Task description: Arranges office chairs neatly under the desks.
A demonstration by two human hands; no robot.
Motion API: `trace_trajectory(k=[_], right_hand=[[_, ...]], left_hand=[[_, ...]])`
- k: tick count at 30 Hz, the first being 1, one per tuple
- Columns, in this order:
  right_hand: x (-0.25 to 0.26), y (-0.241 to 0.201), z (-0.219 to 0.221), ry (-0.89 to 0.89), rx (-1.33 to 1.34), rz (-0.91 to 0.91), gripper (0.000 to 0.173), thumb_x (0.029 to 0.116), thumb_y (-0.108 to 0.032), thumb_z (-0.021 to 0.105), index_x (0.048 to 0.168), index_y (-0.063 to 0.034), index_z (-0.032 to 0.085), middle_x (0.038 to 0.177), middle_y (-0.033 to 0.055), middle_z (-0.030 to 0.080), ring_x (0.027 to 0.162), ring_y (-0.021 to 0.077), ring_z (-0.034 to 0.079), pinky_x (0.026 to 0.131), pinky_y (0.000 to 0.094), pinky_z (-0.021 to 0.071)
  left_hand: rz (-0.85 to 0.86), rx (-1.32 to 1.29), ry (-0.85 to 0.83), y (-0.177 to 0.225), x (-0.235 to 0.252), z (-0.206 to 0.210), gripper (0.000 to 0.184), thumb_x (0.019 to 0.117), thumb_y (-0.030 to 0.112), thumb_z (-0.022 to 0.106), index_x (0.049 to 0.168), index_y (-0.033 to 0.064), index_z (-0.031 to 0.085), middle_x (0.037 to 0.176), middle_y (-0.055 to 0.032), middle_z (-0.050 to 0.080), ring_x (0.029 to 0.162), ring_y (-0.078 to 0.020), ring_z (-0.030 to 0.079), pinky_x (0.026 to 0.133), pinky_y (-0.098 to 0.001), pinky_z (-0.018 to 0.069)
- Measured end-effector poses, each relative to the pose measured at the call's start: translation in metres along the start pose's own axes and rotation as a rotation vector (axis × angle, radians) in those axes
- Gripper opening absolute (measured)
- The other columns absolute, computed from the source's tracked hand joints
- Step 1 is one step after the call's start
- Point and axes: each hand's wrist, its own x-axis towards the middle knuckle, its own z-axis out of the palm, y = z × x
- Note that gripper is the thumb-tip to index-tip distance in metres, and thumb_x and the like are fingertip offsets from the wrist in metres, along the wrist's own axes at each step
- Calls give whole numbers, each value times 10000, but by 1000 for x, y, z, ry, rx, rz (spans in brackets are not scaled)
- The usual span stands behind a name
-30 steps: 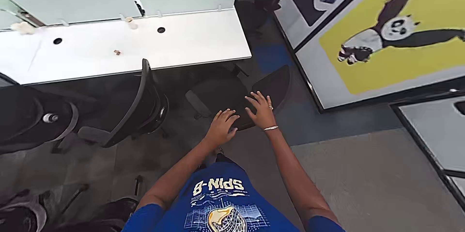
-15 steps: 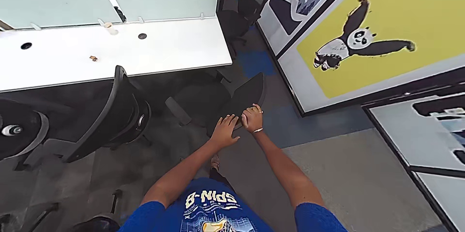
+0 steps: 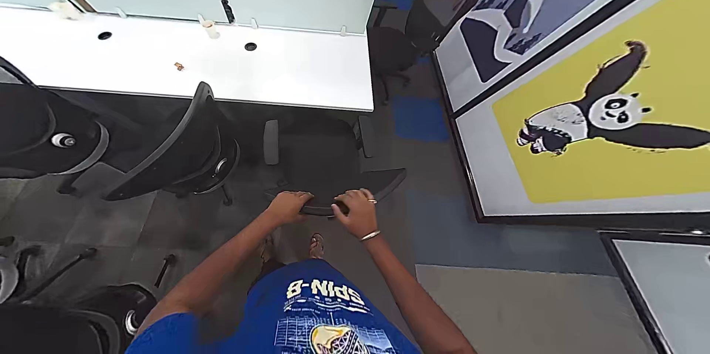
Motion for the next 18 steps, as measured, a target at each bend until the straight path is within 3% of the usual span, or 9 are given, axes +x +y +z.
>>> trace_trajectory(k=[2,4,5,7,9,14,18], right_hand=[[-1,47,-9,18,-46,-5,548,969,-662,476,1141,-236,775,1183,-25,757,1298,226,612,1245,608,214],[-1,81,-9,116,-59,-58,544,982,-636,443,1098,-224,779,1139,-7,760,1304,269,603,1224,702,136],[1,91,-3,186,-51,-77,534,984,-605,424,1035,-215,785,1072,9,764,1256,279,627,1214,708,143],[10,94,15,416,-32,-101,507,962,-518,399,827,-198,767,852,27,734,1023,264,688,1178,657,247],[22,83,28,605,-2,-102,496,948,-459,384,685,-175,693,693,37,652,830,253,662,1128,590,319],[47,39,43,676,-5,-41,466,946,-436,408,630,-180,635,644,25,608,742,238,628,1066,533,361],[83,16,53,710,-10,-33,449,949,-423,424,634,-186,639,644,13,611,711,218,620,1010,494,401]], left_hand=[[34,20,-9,-10,-4,-4,631,955,303,695,1525,146,476,1477,-118,587,1314,-338,598,1063,-576,472],[46,30,-15,-15,-5,-5,610,959,287,687,1522,158,488,1433,-126,622,1277,-349,623,1029,-595,488],[43,35,-20,-17,-6,-5,604,962,297,684,1519,163,494,1416,-126,634,1257,-352,636,1012,-600,496],[48,37,-20,-22,-8,-6,593,963,302,687,1511,166,504,1384,-126,654,1225,-352,652,990,-600,507],[57,31,25,-33,-9,-7,594,935,296,719,1485,163,539,1360,-121,671,1207,-348,664,986,-591,514],[-34,114,85,-75,-11,-29,615,849,404,786,1396,174,626,1295,-111,710,1171,-337,685,966,-590,520],[-85,165,55,-109,-2,-65,570,861,353,774,1379,156,638,1290,-127,707,1193,-344,668,1008,-585,493]])
